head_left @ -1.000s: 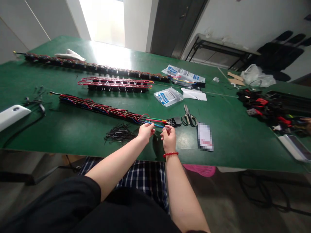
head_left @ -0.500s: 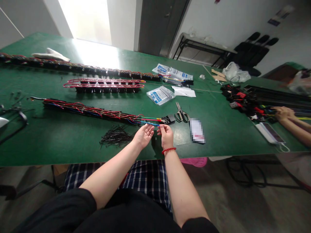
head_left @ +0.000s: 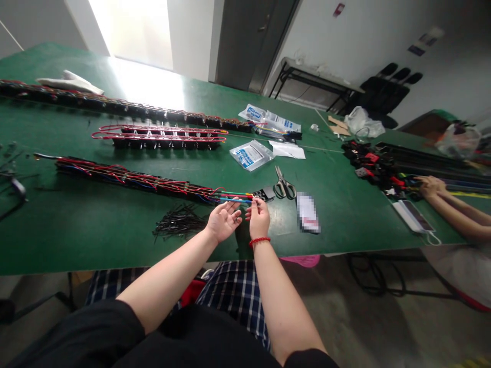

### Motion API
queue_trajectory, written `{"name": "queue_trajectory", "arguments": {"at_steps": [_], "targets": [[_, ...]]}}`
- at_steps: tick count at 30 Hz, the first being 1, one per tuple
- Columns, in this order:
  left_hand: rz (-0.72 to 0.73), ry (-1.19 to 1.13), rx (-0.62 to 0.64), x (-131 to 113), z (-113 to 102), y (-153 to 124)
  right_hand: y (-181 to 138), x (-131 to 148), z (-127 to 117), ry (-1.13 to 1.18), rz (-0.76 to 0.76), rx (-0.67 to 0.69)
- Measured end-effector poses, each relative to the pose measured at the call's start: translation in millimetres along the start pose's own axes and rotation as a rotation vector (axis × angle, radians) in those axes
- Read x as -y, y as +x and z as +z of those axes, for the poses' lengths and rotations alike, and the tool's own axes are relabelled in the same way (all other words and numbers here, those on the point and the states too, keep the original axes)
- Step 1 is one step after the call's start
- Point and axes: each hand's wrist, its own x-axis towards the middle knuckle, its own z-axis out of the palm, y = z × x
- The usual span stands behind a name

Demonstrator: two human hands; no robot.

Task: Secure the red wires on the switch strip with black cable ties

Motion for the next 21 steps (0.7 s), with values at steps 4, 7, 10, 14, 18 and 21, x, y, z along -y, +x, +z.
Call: {"name": "queue_trajectory", "arguments": {"at_steps": [4, 7, 10, 14, 18, 21], "targets": [[0.019, 0.032, -0.004, 0, 0, 0, -2, -1, 1, -0.08, -0.014, -0.031], [0.04, 0.055, -0.013, 0, -1, 1, -1, -3, 2, -0.093, 0.006, -0.039], [0.047, 0.061, -0.022, 0, -2, 1, 3, -5, 3, -0.088, 0.029, -0.034], [0.018, 0.002, -0.013, -1, -1, 0, 10, -6, 5, -0.104, 0.062, -0.002], [0.003, -0.054, 0.006, 0, 1, -1, 15, -4, 4, -0.097, 0.1, 0.047], [0.017, -0.009, 0.004, 0, 1, -1, 13, -4, 2, -0.1, 0.035, 0.065]]}}
